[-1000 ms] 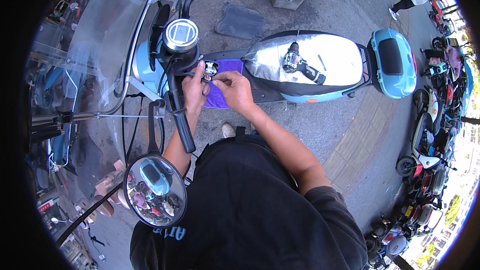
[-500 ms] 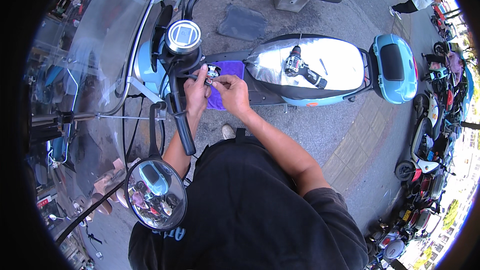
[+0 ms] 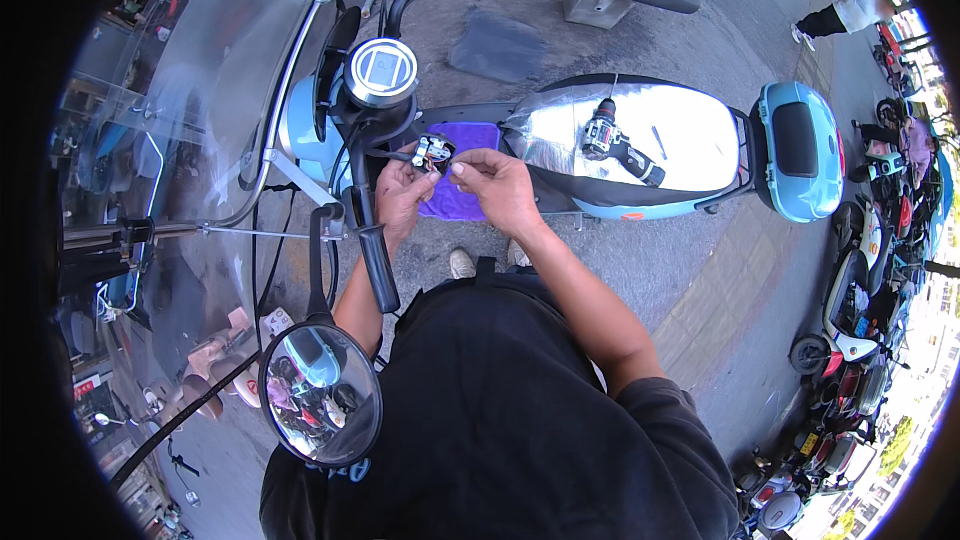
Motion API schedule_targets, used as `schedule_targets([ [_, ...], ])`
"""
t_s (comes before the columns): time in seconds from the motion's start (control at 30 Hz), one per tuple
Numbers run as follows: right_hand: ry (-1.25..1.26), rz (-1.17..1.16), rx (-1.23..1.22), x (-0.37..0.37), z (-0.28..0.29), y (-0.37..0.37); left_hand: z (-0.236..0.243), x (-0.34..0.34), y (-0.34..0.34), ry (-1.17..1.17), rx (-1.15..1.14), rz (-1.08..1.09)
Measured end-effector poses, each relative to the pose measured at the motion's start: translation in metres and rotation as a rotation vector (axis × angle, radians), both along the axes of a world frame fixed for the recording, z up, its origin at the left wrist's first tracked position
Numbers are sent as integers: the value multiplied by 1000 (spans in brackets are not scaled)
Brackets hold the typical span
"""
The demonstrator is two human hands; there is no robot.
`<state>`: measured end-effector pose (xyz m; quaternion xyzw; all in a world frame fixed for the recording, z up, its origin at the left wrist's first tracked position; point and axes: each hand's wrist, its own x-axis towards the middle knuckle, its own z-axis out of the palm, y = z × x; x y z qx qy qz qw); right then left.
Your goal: The person works on a light blue scooter in a cluttered workshop, then moves outside to adjust the ignition area. They use a small metal tool to manipulate components near the key slot and handlebar, placing parts on a purple cloth on the scooter seat.
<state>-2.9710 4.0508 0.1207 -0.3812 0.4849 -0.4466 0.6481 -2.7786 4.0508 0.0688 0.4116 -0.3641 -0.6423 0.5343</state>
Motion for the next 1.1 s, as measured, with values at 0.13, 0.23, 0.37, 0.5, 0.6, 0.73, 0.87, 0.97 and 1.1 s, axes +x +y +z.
schedule_targets([
  [0.13,114,-251,-219,6,15,-20,-5,-5,5,-51,-105,34],
  [0.23,406,-191,-307,26,11,-40,-6,-4,8,-217,-123,32],
  [0.37,132,-180,-288,57,-6,-62,-8,-9,12,-252,-198,74],
  [0.5,-59,-160,-207,64,-14,-68,-9,-15,16,-382,-292,216],
  [0.6,72,-148,-243,64,-13,-68,-7,-14,21,-559,-316,249],
  [0.73,162,-164,-236,67,-11,-66,-1,-14,24,-697,-324,247],
  [0.87,142,-183,-223,69,-14,-67,6,-18,26,-705,-328,276],
  [0.97,166,-187,-218,68,-20,-68,7,-22,28,-701,-305,289],
  [1.1,166,-213,-232,69,-23,-71,-1,-22,26,-619,-245,300],
])
